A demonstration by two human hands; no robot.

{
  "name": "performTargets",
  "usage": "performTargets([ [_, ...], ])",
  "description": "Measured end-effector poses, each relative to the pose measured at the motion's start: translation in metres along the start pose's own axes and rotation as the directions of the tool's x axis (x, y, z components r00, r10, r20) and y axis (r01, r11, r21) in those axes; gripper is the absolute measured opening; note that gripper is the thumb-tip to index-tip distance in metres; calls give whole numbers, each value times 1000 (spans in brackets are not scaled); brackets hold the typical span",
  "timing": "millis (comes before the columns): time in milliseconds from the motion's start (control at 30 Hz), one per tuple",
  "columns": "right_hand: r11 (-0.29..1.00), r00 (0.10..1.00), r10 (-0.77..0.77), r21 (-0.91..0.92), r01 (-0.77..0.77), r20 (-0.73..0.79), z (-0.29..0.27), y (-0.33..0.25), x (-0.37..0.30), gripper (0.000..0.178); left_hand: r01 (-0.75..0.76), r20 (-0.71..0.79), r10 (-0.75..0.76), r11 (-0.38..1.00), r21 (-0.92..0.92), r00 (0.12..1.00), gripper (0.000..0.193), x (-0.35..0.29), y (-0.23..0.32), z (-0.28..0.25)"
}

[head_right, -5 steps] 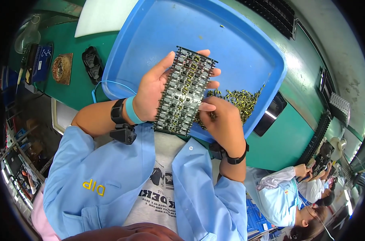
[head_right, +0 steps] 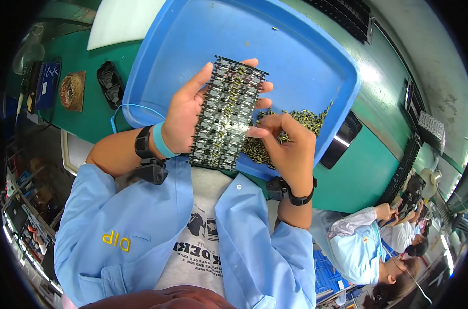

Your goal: The person picks up a circuit board and inserts small electronic components into it one at a time from a blue tray. After filling the board, the person sets it down and picks up another circuit board to repeat the process.

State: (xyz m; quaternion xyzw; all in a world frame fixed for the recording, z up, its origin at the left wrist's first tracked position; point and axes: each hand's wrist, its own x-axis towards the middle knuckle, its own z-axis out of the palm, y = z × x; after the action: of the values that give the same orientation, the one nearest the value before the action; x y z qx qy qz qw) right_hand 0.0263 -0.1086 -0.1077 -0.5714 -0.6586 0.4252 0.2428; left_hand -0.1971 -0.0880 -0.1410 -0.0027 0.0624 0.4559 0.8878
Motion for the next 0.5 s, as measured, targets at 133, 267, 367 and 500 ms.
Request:
performTargets([
  [133, 986, 994, -27, 164, 44, -105, -4, 15, 3, 8, 18, 38, -16, 998, -63, 999, 68, 5, -4, -1],
  [267, 964, 992, -39, 257, 70, -124, -6, 14, 5, 12, 9, 26, -8, 999, -31, 1000, 68, 8, -7, -2],
  [367, 958, 990, -60, 272, 94, -130, -8, 16, 7, 16, 1, 32, 0, 998, -60, 999, 67, 9, -8, -1],
  [500, 924, 987, -78, 362, 124, -139, -9, 18, 7, 21, 1, 23, 1, 998, -57, 1000, 67, 8, -7, -3],
])
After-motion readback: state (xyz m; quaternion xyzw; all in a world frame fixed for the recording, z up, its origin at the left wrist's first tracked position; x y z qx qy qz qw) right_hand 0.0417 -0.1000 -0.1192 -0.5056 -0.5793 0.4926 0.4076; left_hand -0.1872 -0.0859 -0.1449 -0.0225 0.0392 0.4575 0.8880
